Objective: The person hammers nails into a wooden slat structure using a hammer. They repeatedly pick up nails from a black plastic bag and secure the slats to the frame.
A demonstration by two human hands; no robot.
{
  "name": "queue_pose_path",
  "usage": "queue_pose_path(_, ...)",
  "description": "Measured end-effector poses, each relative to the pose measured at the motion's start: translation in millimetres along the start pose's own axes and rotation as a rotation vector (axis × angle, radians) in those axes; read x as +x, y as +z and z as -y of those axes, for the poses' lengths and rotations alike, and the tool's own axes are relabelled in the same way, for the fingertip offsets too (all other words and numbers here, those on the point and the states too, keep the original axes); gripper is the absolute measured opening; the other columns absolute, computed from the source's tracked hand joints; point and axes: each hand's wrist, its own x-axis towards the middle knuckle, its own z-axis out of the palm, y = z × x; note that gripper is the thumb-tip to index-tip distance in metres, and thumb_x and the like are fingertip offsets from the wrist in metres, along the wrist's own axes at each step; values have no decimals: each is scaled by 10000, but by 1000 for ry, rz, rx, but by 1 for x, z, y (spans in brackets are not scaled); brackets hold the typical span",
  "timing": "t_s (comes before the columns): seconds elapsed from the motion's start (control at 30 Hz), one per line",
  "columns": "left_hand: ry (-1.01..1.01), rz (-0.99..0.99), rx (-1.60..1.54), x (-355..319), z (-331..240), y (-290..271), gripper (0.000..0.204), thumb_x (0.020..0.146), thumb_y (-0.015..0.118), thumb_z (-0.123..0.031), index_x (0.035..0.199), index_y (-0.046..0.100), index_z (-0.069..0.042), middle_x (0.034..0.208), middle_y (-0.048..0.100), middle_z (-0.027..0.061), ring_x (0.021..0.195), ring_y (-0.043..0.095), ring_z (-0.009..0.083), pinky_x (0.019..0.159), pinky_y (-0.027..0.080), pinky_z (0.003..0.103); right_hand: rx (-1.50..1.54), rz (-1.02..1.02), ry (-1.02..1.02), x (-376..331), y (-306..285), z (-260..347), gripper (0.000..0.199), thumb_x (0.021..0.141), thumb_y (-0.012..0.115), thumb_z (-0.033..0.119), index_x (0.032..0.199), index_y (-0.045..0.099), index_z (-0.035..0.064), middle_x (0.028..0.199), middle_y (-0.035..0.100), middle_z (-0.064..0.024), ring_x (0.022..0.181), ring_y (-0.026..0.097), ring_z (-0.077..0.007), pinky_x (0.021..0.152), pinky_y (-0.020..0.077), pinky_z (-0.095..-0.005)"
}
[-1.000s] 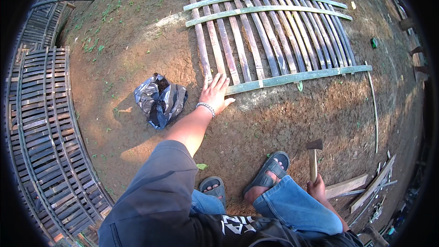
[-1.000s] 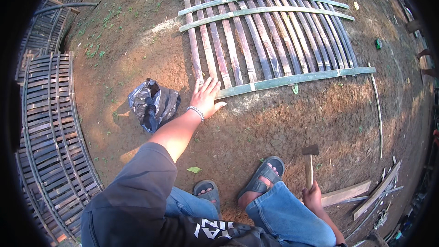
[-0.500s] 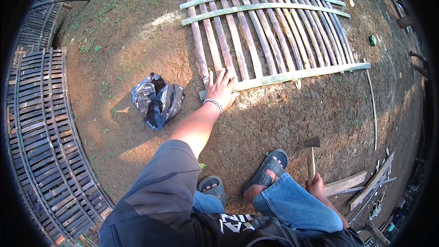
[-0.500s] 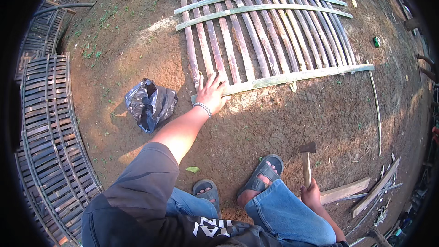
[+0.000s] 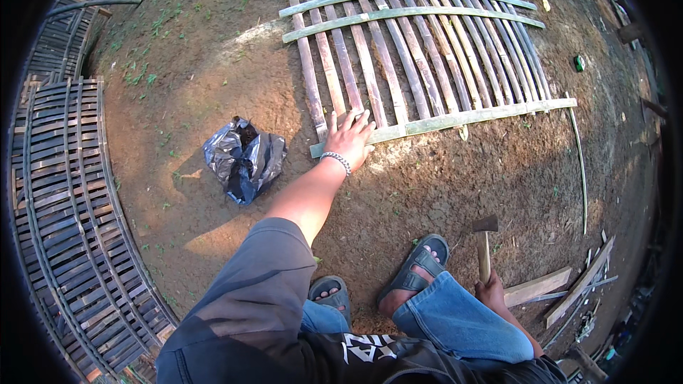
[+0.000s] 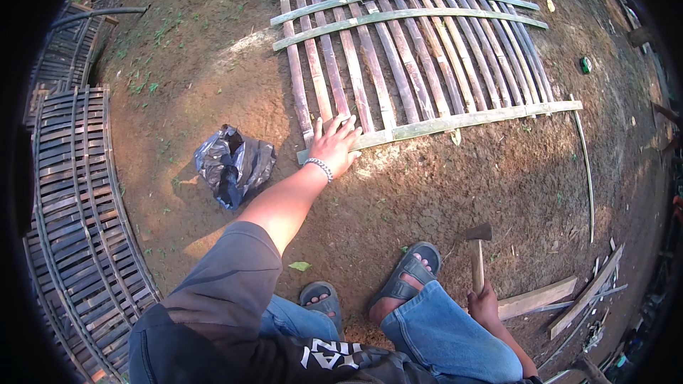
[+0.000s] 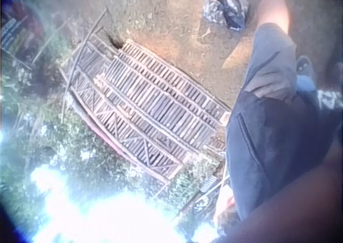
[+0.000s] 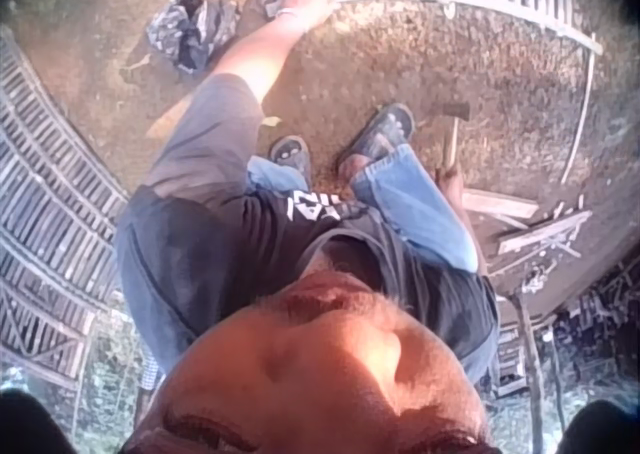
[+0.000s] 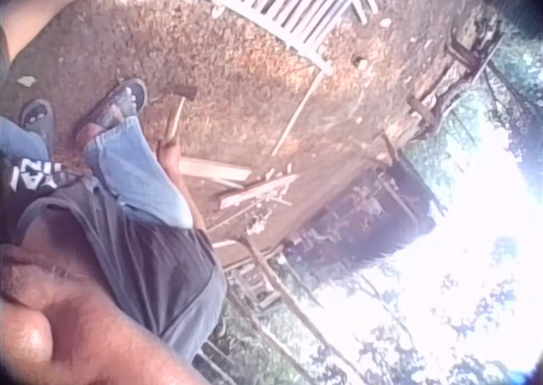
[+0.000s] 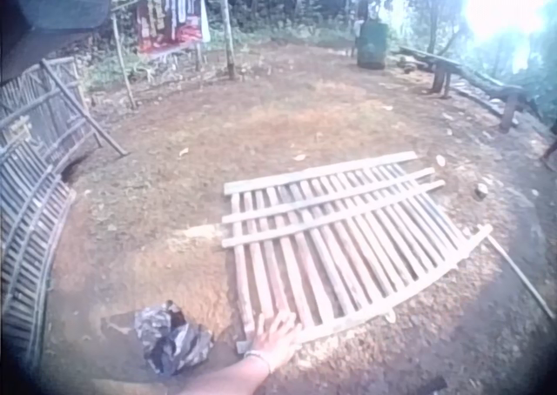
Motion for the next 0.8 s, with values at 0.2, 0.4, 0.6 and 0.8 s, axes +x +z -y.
queue_pose_path(0.2,202,-219,-312,-57,20,-38,572,941,673,-395,1410,579,-81,1492,535,139,1389,486,319,1185,336,495,135,-15,3,-10,-1,36,329,914,665,90,1198,523,5,839,639,-168,711,663,-281,656,529,-418)
queue_pose_path(0.4,-215,-841,-451,-163,109,-98,130,984,609,-161,1026,652,-47,979,652,155,946,640,312,862,506,399,22,-78,-133,1,-3,-6,360,919,629,52,1255,510,6,864,640,-165,725,665,-285,667,529,-418)
queue_pose_path(0.6,-617,-31,-612,-171,236,-22,237,938,626,-117,1148,715,-50,1022,754,162,939,713,313,861,539,390,59,14,23,13,-1,22,462,936,652,90,1351,467,9,870,651,-159,730,682,-264,640,539,-410)
queue_pose_path(0.8,-729,-147,-277,-166,251,44,363,998,486,-253,1215,694,-51,1224,697,222,1144,658,385,974,497,446,36,14,-94,13,2,29,423,936,673,114,1314,505,22,984,681,-206,895,701,-319,782,542,-434)
